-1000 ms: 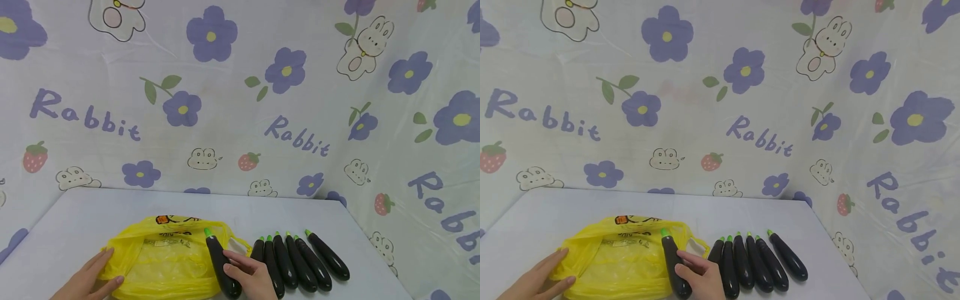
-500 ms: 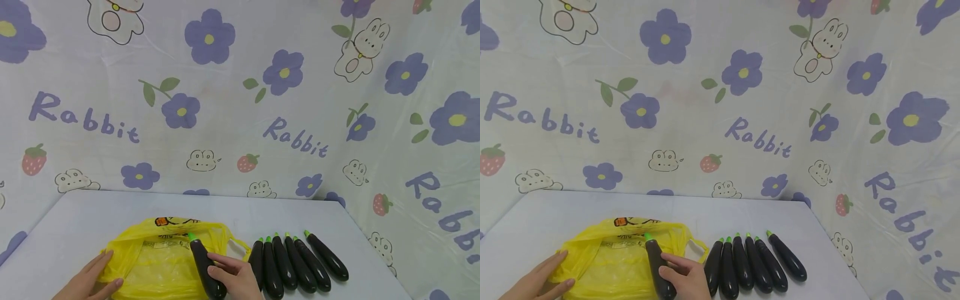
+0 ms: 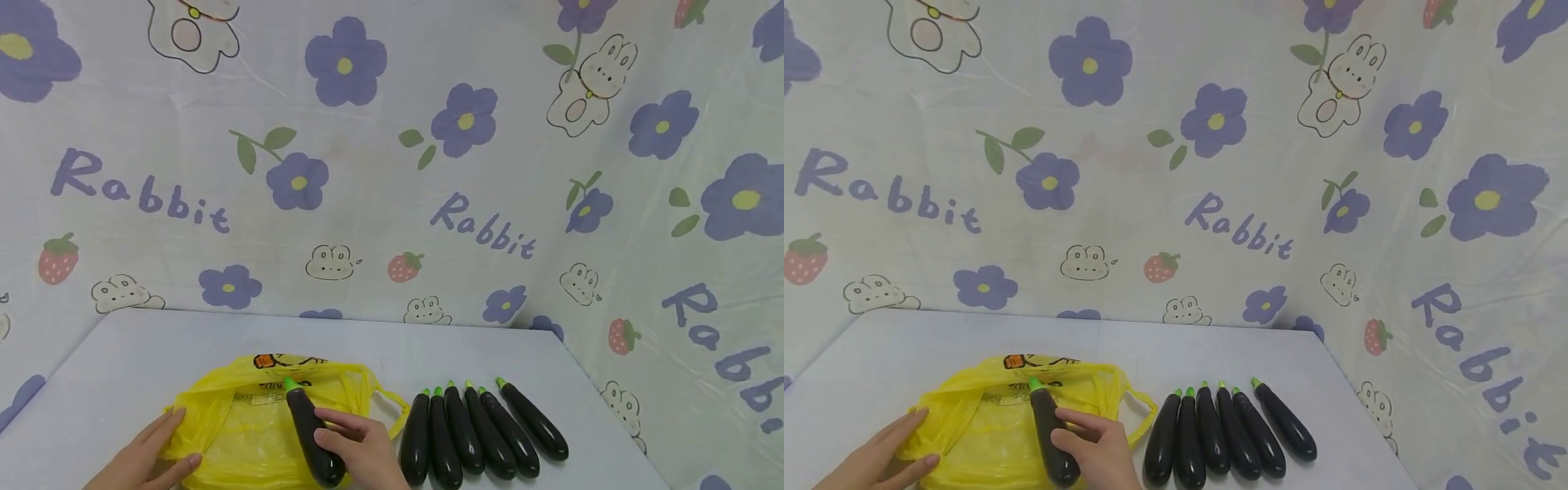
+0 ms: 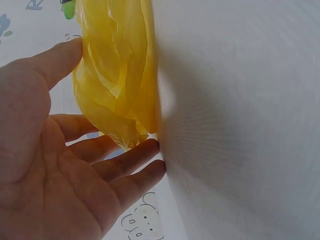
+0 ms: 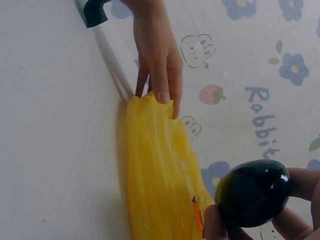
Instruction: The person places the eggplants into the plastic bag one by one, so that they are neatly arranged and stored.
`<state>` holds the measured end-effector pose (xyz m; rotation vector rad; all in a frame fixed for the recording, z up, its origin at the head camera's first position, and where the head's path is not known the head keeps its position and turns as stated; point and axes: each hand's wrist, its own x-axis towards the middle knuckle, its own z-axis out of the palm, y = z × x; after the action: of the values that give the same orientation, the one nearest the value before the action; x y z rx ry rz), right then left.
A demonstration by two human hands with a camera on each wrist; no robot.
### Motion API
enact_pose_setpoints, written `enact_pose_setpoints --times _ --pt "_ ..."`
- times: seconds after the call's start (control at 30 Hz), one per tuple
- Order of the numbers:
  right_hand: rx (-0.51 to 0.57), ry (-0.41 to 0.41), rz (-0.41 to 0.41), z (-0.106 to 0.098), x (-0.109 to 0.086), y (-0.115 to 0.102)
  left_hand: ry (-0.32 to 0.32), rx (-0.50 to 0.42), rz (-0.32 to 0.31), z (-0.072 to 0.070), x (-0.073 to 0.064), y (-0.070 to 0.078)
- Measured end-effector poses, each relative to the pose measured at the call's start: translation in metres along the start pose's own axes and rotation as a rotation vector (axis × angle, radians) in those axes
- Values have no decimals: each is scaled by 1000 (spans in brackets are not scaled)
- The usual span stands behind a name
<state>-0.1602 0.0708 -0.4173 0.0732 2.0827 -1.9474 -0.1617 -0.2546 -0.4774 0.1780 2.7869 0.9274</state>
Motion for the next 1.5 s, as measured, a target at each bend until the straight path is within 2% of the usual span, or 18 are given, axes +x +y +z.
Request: enact_pose_setpoints --times 0.1,0.33,0.7,0.93,1.1,1.33,1.5 --pt "-6 8 36 6 4 -2 -2 -6 11 -2 -1 2" --pt "75 -28 60 18 12 1 -3 -12 23 -5 -4 4" --pt "31 -57 72 44 20 -1 8 -3 30 -6 -4 4" --pt "-36 -23 118 67 31 -2 -1 -24 39 -6 -3 5" --pt "-35 -9 136 81 36 -1 -7 -23 34 -6 -3 5" --pt "-31 27 100 98 38 0 27 -9 75 -4 -5 3" --pt "-8 16 117 108 39 2 46 -2 100 -2 -7 3"
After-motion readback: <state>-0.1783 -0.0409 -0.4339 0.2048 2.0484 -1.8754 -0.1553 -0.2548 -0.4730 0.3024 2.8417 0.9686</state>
